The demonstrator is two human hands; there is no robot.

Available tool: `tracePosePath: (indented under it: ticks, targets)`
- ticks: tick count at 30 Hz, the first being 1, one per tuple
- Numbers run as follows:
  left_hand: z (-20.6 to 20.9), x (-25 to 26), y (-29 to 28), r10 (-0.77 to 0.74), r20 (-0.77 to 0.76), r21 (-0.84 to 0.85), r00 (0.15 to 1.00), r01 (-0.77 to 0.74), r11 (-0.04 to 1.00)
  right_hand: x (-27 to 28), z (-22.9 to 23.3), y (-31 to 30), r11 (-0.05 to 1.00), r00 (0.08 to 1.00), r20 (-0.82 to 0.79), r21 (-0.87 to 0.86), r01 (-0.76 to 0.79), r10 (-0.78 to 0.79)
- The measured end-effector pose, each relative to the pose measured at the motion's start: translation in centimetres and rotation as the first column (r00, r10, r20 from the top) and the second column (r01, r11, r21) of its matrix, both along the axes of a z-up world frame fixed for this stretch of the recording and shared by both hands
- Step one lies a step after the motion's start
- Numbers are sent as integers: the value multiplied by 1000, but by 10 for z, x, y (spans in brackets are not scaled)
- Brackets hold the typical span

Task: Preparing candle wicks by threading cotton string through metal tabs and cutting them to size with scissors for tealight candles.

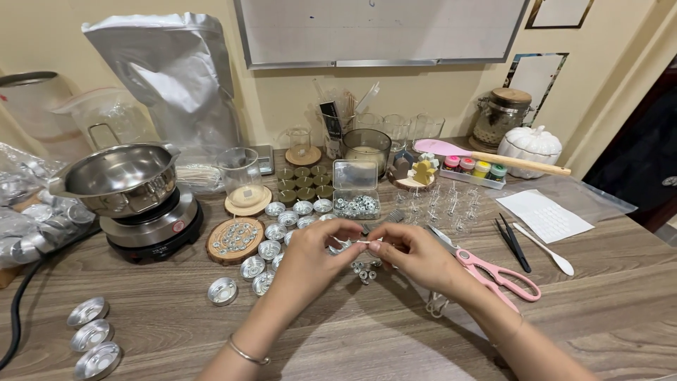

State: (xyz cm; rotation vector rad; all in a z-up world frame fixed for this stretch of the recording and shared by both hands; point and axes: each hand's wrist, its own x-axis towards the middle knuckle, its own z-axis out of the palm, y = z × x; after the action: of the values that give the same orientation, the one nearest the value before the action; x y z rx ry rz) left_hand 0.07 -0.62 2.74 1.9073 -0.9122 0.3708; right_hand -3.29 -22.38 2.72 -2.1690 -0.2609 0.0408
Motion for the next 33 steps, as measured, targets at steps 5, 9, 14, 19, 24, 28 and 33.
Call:
tracePosePath:
  ticks: [5, 9, 14, 19, 24, 28, 33]
  targets:
    - [3, 1, 3, 49, -96, 40, 994, -45, 998, -1, 6, 5, 995, 996, 60, -72, 68, -63]
    - [-3, 5, 4, 51, -25, 42, 998, -50, 998, 1, 5, 5, 992, 996, 50, -93, 82, -77]
    - [-7, 8, 1, 52, -59, 75, 997, -47, 996, -1, 6, 9, 991, 995, 45, -97, 92, -88]
    - [-12, 6, -5, 73, -160, 66, 984, -64, 996, 7, -22, 4, 999, 966, 254, 33, 40, -47]
    - [-13, 7, -5, 116, -177, 70, 977, -105, 992, 1, -6, 20, 987, 971, 206, -75, 140, -122]
    - [-8, 2, -3, 129, -193, 28, 973, -126, 992, 4, -16, 17, 991, 969, 206, 55, 126, -134]
    - [-14, 3, -5, 88, -103, 6, 991, -88, 996, 5, -18, 10, 994, 972, 217, 75, 80, -95]
